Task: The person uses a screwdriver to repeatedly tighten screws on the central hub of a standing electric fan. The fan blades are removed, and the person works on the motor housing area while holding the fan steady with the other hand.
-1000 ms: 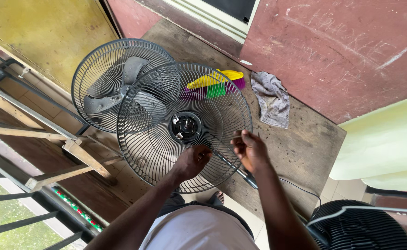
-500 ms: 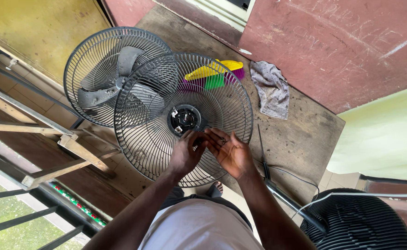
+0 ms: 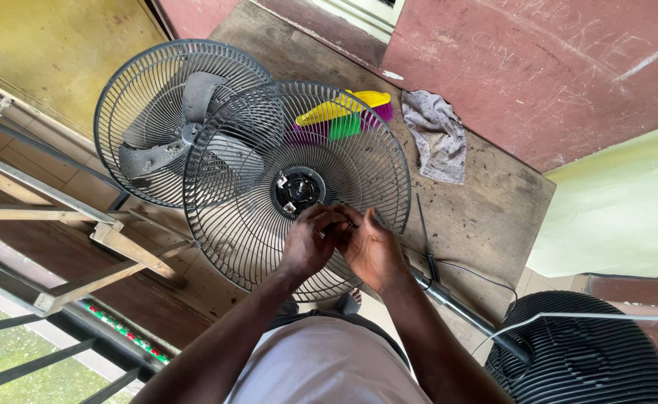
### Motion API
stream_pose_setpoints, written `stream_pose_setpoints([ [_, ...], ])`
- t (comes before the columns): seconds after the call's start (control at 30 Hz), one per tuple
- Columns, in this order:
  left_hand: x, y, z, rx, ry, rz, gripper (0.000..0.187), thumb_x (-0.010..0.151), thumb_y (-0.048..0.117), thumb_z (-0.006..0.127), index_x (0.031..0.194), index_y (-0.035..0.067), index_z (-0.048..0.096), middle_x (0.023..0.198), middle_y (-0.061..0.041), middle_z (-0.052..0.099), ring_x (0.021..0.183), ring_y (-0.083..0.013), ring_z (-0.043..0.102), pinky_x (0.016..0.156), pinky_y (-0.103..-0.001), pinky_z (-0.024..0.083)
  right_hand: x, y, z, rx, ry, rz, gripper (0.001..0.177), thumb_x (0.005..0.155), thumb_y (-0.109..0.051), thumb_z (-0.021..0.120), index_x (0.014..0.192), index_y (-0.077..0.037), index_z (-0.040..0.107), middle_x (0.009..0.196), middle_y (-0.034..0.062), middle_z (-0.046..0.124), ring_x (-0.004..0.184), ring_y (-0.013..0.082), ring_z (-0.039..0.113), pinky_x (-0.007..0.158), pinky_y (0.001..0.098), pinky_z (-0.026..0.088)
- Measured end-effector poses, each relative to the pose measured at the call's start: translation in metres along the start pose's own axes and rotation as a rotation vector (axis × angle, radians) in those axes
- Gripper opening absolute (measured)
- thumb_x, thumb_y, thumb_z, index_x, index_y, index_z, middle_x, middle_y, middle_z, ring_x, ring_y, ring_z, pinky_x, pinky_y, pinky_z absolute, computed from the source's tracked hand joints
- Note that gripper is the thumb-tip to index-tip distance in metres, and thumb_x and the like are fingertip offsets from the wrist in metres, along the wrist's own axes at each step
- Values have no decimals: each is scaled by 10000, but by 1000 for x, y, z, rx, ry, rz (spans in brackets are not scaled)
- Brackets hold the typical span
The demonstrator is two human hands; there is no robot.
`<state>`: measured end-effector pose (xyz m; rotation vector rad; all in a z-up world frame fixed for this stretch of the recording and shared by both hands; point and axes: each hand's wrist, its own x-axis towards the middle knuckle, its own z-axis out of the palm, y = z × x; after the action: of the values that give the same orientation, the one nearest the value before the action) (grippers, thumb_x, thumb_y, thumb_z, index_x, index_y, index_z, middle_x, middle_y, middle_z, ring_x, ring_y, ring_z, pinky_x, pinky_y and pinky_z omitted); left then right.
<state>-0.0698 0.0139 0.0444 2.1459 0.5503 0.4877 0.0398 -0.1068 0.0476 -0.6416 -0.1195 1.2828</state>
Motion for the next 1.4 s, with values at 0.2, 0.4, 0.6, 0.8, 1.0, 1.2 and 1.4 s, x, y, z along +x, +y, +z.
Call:
stream_pose_setpoints([
  [0.2, -5, -8, -7, -631, -87, -244, 143, 976, 135, 633, 1067, 60, 714, 1121, -63, 675, 949, -173, 762, 813, -358, 645, 2, 1, 5, 44, 156, 46, 597, 1030, -430, 455, 1387, 44, 526, 1183, 123, 621, 1135, 225, 601, 1073, 392, 486],
  [0.4, -7, -31, 2, -930, -5, -306, 138, 979, 116, 661, 1072, 43, 733, 1136, -72, 673, 1067, -184, 689, 994, -349, 584, 7, 6, -6, -264, 305, -45, 320, 1020, -143, 535, 1257, 42, 645, 1105, 118, 675, 982, 202, 629, 876, 363, 525],
  [0.6, -15, -41, 2, -939, -1, -252, 124, 986, 112, 657, 1059, 40, 727, 1140, -60, 676, 1090, -184, 682, 993, -348, 582, 11, 9, -11, -336, 334, -55, 223, 960, -46, 667, 1172, 19, 694, 998, 82, 669, 867, 160, 618, 766, 311, 502],
  [0.8, -14, -33, -4, -782, 11, -146, 103, 997, 97, 665, 1066, 30, 700, 1103, -76, 663, 1046, -195, 675, 942, -359, 580, 6, 7, 5, -472, 339, -79, 218, 888, -36, 743, 1104, -13, 724, 983, 44, 709, 800, 92, 582, 695, 268, 477],
  [1.0, -9, -17, -6, -372, -84, -215, 146, 983, 164, 635, 1038, 37, 682, 1092, -73, 652, 983, -200, 704, 827, -343, 642, -1, 7, 6, -641, 425, -127, 163, 860, -48, 758, 1021, -31, 737, 911, 47, 766, 732, 85, 642, 645, 237, 511],
  [1.2, -5, -3, 1, -284, -295, -280, 213, 1062, 190, 501, 1131, 16, 602, 1092, -144, 654, 934, -263, 708, 776, -374, 629, -8, 9, -17, -368, 410, -13, 162, 869, -100, 815, 969, -44, 700, 827, 18, 642, 687, 85, 528, 587, 240, 424],
  [1.4, -7, 5, 7, -261, -149, 44, 173, 951, 107, 683, 1108, 36, 694, 1079, -105, 726, 968, -237, 741, 754, -345, 639, -21, 2, -42, -74, 387, 58, 161, 833, -108, 787, 930, -54, 671, 831, 32, 664, 680, 87, 513, 563, 245, 420],
])
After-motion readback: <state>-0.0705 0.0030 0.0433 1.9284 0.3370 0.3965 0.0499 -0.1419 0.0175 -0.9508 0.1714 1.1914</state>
